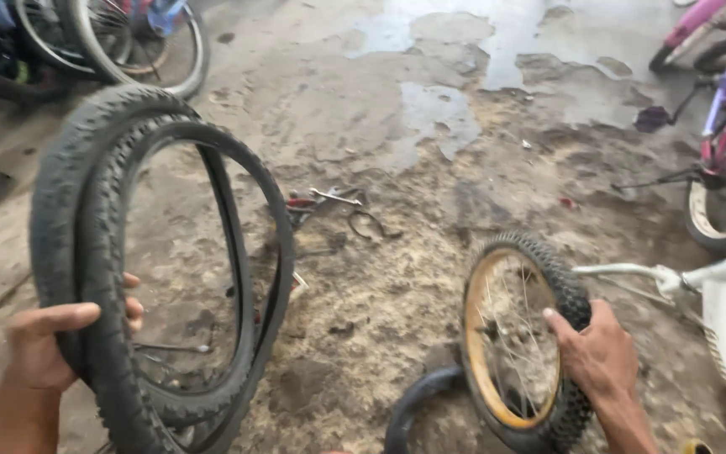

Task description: The person works on a small bicycle wheel on the ground: they pull the tire off the rim, handle the inner tube, then attach an air pump hose to the valve and inflate the tire. At the end they stand up and walk toward the shop entrance.

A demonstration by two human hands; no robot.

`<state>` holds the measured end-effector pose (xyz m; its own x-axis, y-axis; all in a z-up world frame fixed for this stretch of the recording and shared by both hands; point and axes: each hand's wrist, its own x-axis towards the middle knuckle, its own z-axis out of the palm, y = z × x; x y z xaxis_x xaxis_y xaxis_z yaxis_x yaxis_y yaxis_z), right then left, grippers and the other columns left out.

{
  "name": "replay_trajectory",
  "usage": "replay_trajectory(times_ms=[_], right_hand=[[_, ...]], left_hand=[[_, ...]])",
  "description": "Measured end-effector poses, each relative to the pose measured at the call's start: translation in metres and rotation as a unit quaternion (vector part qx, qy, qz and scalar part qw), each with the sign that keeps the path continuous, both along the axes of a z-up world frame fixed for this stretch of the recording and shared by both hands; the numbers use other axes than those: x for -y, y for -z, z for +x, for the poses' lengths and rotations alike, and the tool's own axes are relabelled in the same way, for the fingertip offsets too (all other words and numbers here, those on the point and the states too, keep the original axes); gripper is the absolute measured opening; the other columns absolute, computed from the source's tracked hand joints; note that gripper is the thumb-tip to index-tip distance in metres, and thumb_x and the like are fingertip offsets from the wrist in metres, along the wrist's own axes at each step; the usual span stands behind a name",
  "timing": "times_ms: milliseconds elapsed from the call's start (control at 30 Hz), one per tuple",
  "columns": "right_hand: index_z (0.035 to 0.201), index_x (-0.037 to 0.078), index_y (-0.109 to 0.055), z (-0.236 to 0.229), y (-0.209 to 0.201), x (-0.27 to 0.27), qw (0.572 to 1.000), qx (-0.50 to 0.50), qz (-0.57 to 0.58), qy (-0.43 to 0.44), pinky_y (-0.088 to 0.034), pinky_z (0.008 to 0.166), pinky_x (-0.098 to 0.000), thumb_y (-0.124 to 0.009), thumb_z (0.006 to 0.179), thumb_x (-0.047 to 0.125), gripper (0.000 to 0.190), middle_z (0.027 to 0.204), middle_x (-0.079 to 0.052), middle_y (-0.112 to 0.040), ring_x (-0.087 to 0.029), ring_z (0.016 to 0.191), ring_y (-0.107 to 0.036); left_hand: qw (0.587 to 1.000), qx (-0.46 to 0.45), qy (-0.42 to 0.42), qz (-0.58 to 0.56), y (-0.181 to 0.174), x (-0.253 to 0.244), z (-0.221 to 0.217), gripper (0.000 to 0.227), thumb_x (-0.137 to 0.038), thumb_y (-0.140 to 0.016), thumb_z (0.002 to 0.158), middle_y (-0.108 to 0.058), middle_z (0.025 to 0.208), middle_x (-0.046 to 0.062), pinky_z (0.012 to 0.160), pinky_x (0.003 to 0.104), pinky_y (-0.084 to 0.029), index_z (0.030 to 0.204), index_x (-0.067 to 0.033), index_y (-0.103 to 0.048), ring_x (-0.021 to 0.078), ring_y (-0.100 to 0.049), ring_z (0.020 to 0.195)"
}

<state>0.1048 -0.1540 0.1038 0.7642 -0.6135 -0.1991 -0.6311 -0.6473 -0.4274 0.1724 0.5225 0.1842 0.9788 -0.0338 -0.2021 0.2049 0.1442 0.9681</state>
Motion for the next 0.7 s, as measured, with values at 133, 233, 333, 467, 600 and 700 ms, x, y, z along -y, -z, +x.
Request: replay_trajectory(times_ms=[133, 233, 333, 467, 600, 700], right_hand=[[0.109, -0.001, -0.067, -0.042, 0.043, 0.002, 0.982, 0.155, 0.072, 0.082, -0.054, 0.081, -0.0476, -0.075, 0.087, 0.046, 0.053, 0.095, -0.023, -0.073, -0.038, 0.087, -0.072], [0.106, -0.004, -0.066, -0.041, 0.072, 0.0, 0.958, 0.24, 0.105, 0.119, -0.052, 0.08, -0.044, -0.077, 0.086, 0.04, 0.05, 0.095, -0.022, -0.072, -0.034, 0.086, -0.07], [0.104, -0.005, -0.065, -0.04, 0.082, -0.017, 0.947, 0.255, 0.148, 0.128, -0.052, 0.079, -0.0431, -0.079, 0.083, 0.036, 0.049, 0.096, -0.021, -0.072, -0.033, 0.084, -0.068], [0.108, -0.005, -0.065, -0.023, 0.044, -0.025, 0.948, 0.277, 0.138, 0.076, -0.053, 0.08, -0.0441, -0.081, 0.077, 0.031, 0.05, 0.1, -0.022, -0.072, -0.034, 0.086, -0.068], [0.115, -0.002, -0.063, -0.008, -0.033, -0.056, 0.969, 0.225, 0.09, 0.038, -0.053, 0.081, -0.0465, -0.081, 0.075, 0.029, 0.054, 0.1, -0.023, -0.072, -0.037, 0.089, -0.07], [0.122, 0.004, -0.062, 0.0, -0.109, -0.064, 0.988, 0.146, 0.055, 0.021, -0.054, 0.081, -0.0493, -0.08, 0.075, 0.03, 0.056, 0.101, -0.023, -0.073, -0.041, 0.093, -0.071]], left_hand=[[1.0, -0.001, 0.003, -0.014, -0.001, -0.002, -0.003, 0.07, -0.015, -0.062, 0.081, -0.07, 0.106, 0.029, 0.075, 0.047, -0.058, 0.143, 0.0151, -0.052, 0.0374, -0.07, 0.091], [1.0, 0.013, -0.004, -0.003, -0.005, 0.016, 0.0, 0.07, -0.013, -0.063, 0.078, -0.069, 0.104, 0.029, 0.076, 0.047, -0.058, 0.141, 0.0152, -0.052, 0.038, -0.07, 0.091], [1.0, 0.005, 0.014, -0.01, 0.0, 0.01, -0.01, 0.071, -0.01, -0.066, 0.076, -0.069, 0.1, 0.031, 0.076, 0.048, -0.058, 0.139, 0.0178, -0.054, 0.0389, -0.07, 0.088], [0.997, -0.047, 0.041, -0.054, 0.004, 0.031, -0.025, 0.069, -0.011, -0.069, 0.068, -0.07, 0.098, 0.021, 0.079, 0.046, -0.057, 0.132, 0.0108, -0.057, 0.0332, -0.07, 0.088], [0.991, -0.133, 0.007, -0.006, -0.001, 0.057, -0.05, 0.062, -0.007, -0.071, 0.062, -0.072, 0.091, 0.019, 0.079, 0.046, -0.056, 0.123, 0.0061, -0.064, 0.0334, -0.07, 0.084], [0.973, -0.226, -0.044, 0.036, 0.0, 0.059, -0.063, 0.056, 0.002, -0.075, 0.06, -0.077, 0.093, 0.017, 0.086, 0.046, -0.059, 0.115, 0.0109, -0.067, 0.0353, -0.075, 0.089]])
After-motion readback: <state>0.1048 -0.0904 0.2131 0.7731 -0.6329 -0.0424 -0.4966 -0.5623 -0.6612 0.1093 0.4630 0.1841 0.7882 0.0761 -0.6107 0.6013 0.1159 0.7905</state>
